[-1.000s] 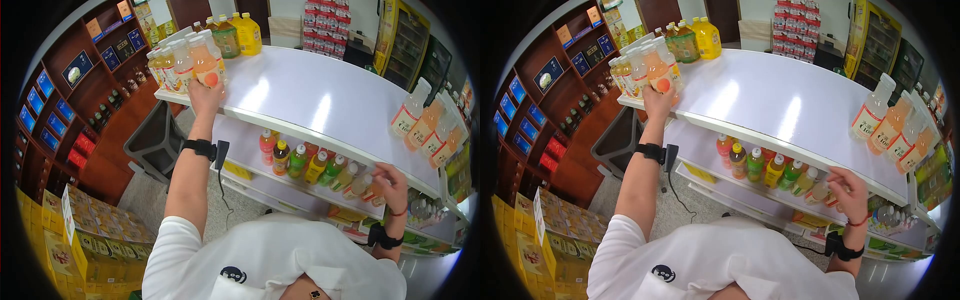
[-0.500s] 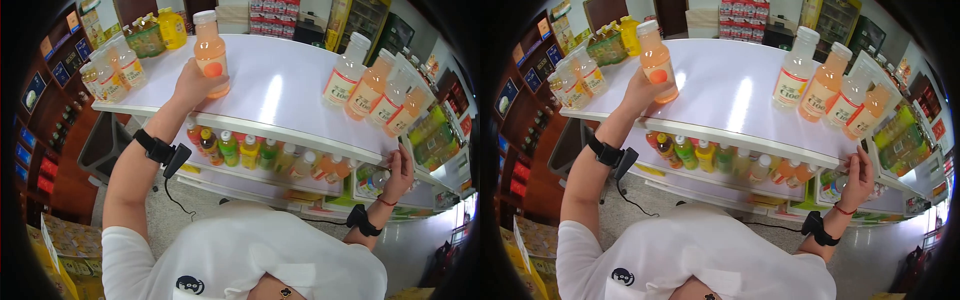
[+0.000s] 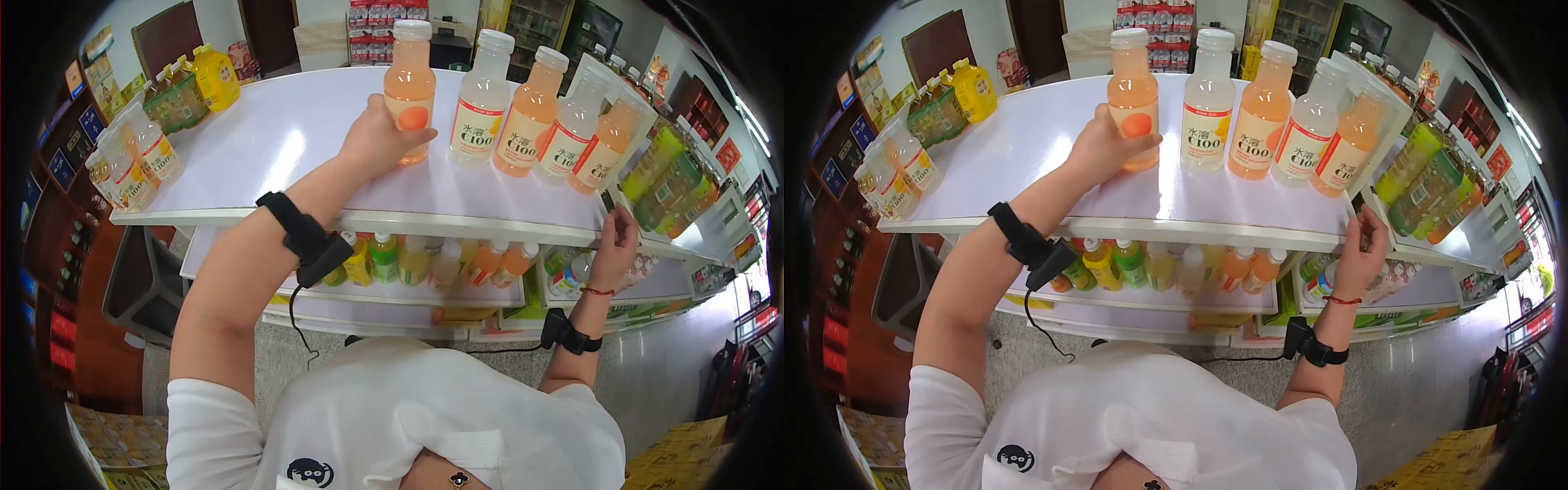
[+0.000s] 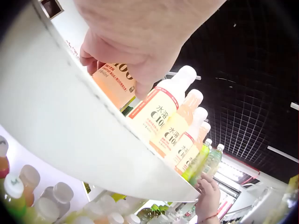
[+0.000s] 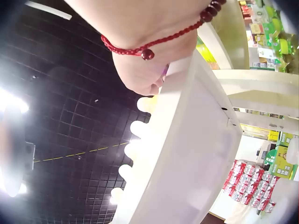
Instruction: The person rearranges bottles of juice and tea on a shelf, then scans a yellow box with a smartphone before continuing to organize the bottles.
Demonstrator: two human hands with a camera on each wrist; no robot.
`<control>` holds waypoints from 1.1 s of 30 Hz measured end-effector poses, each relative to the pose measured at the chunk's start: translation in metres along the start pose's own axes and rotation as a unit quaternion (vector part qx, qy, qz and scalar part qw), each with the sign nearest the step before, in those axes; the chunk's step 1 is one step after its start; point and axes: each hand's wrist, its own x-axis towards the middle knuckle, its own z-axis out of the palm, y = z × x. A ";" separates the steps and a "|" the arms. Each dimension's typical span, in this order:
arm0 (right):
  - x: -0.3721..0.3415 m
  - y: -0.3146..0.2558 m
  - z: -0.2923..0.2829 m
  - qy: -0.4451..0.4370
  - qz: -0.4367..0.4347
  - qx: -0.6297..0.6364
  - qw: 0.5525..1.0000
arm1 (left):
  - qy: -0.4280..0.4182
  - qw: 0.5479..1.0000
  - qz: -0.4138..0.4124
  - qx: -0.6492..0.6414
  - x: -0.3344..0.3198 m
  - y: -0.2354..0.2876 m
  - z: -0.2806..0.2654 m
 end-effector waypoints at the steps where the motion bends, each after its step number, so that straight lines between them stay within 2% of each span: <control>1: 0.000 -0.003 0.002 -0.010 0.002 -0.022 1.000 | 0.002 1.000 0.006 -0.001 0.002 0.001 0.005; 5: -0.001 0.003 0.008 -0.020 -0.059 -0.044 0.997 | 0.012 0.999 0.031 -0.006 0.006 0.001 0.015; 8: -0.004 0.002 0.010 -0.014 -0.078 -0.063 0.995 | 0.013 1.000 0.020 -0.001 0.003 0.005 0.014; 23: -0.009 0.012 0.017 0.022 -0.108 -0.026 0.994 | 0.038 0.998 0.047 0.018 0.009 0.006 0.025; 29: -0.009 0.014 0.018 0.028 -0.139 -0.022 0.990 | 0.023 0.999 0.032 0.027 0.008 0.009 0.023; 33: -0.010 0.014 0.017 0.024 -0.127 -0.023 0.991 | 0.021 0.999 0.036 0.027 0.010 0.007 0.024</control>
